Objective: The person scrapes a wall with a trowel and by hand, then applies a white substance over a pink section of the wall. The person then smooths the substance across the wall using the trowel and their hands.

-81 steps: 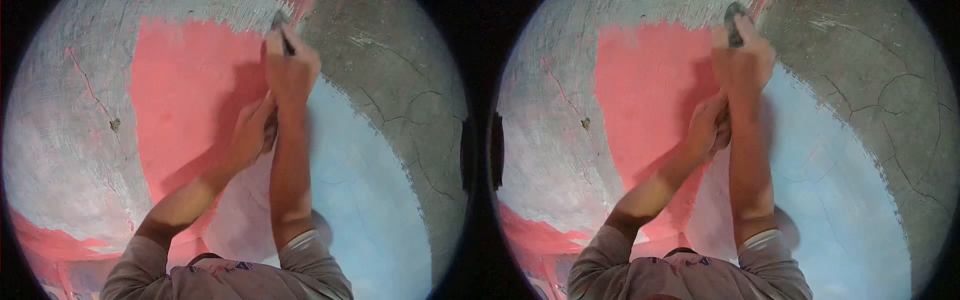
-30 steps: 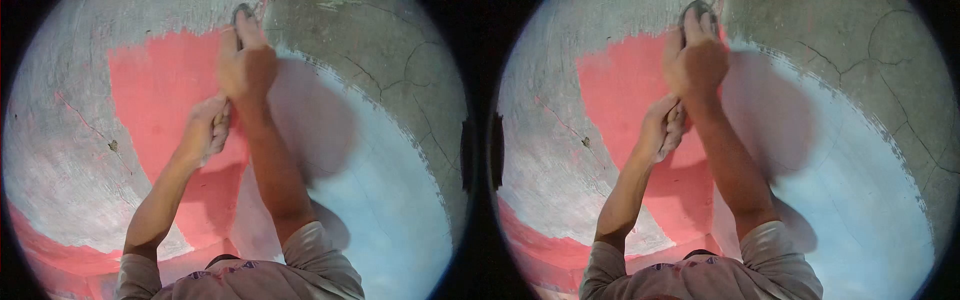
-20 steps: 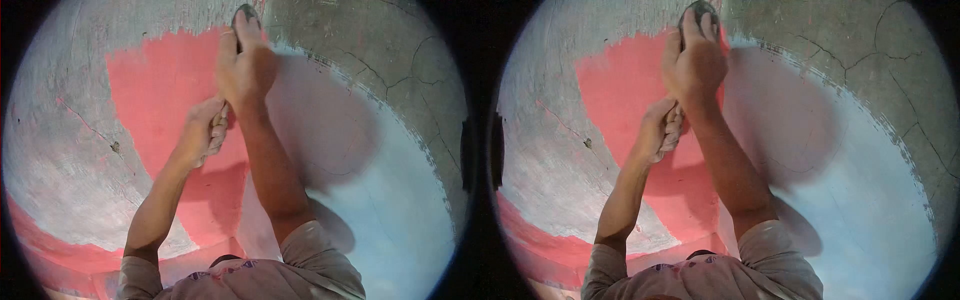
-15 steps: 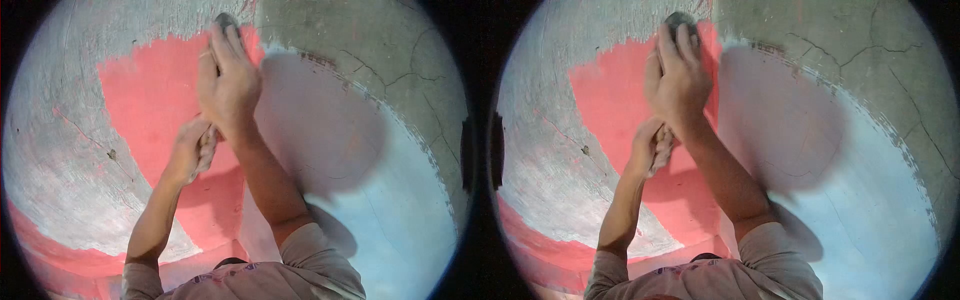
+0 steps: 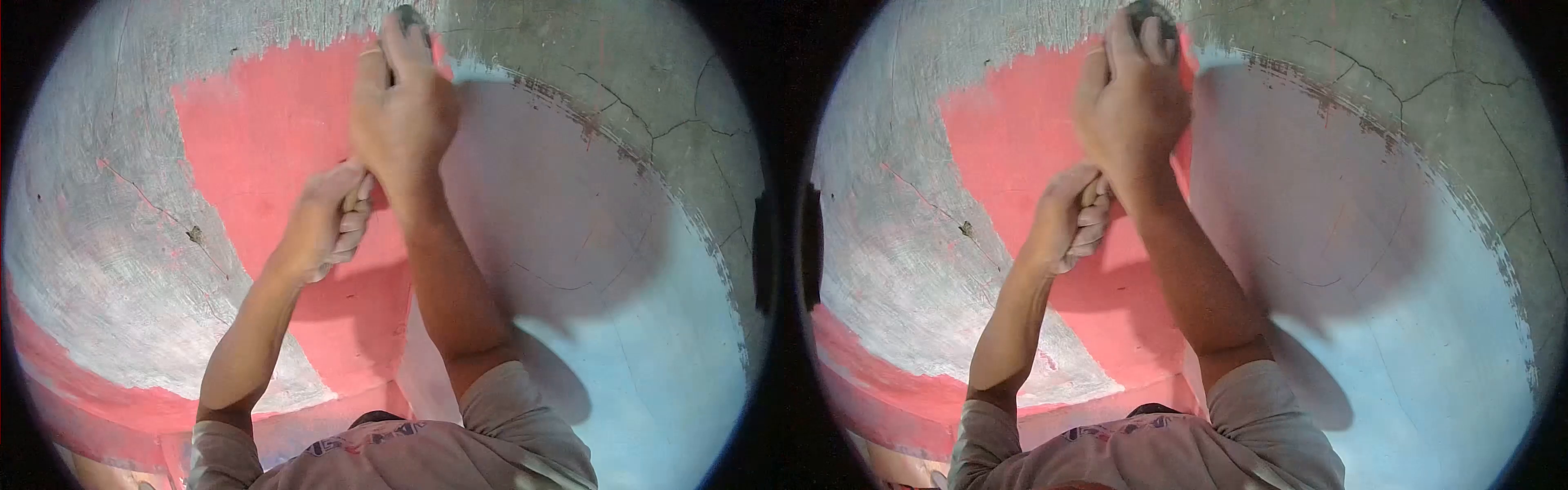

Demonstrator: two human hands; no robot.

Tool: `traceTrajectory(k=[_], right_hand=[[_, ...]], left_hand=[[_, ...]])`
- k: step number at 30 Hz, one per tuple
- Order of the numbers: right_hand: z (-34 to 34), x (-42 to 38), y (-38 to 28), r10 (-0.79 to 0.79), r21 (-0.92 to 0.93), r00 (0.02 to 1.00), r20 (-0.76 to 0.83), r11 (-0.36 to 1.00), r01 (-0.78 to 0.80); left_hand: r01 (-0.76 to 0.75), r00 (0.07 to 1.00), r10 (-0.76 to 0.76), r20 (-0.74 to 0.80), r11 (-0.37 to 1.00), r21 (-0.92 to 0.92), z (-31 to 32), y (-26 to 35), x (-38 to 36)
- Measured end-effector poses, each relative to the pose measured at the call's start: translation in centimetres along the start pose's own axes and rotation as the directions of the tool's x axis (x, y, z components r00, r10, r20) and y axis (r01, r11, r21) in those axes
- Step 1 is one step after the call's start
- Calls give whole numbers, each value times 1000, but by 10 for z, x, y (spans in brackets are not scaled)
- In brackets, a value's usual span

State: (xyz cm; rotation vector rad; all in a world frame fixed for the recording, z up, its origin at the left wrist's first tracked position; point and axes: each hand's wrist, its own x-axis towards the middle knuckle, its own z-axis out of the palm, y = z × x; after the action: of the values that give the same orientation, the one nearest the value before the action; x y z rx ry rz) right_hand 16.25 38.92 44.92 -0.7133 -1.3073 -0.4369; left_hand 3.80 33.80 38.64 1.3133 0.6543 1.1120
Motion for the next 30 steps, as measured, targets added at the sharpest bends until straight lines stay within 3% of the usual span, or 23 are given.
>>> traceTrajectory(k=[2, 3, 6, 8, 13, 15, 18, 19, 22, 24, 25, 28, 30], right_hand=[[8, -8, -9, -143, -42, 988, -59, 989, 141], [10, -12, -7, -138, -102, 988, -75, 986, 130], [-2, -3, 13, 27, 157, 998, -53, 987, -18], [0, 3, 10, -56, 95, 994, -92, 993, 65], [15, 11, -6, -238, -119, 958, -161, 968, 220], [22, 29, 7, -247, -100, 950, -192, 968, 231], [0, 47, -9, -20, -53, 1000, 7, 998, 20], [12, 43, 0, -119, 23, 981, -152, 992, 124], [24, 0, 9, -276, -100, 946, -172, 960, 262], [23, 7, 7, -266, -73, 937, -226, 964, 256], [24, 22, 11, -242, -70, 947, -210, 970, 233], [21, 59, 5, -186, -127, 972, -143, 977, 169], [21, 64, 4, -205, -128, 966, -160, 974, 186]], left_hand=[[-1, 999, 2, -48, 1000, 13, -2, -3, -8], [-1, 998, 2, -63, 1000, 17, 0, -4, -9], [13, 999, -11, -42, 999, 39, 9, -2, 0], [27, 999, -25, -47, 999, 37, 15, 1, 2], [-109, 992, 109, -62, 994, -3, -6, -11, -3], [-117, 993, 117, -19, 993, 7, 4, 6, 16], [-114, 993, 114, 27, 993, 5, 5, 24, 32], [-104, 995, 104, 11, 995, -6, 5, 20, 26], [-152, 987, 151, -56, 988, -30, 1, -17, 10], [-149, 986, 148, -71, 989, -9, 0, -24, 10], [-228, 973, 226, -33, 973, -37, 0, -20, 26], [-155, 984, 161, 79, 985, -72, 9, 37, 46], [-143, 987, 150, 66, 985, -99, 5, 29, 45]])
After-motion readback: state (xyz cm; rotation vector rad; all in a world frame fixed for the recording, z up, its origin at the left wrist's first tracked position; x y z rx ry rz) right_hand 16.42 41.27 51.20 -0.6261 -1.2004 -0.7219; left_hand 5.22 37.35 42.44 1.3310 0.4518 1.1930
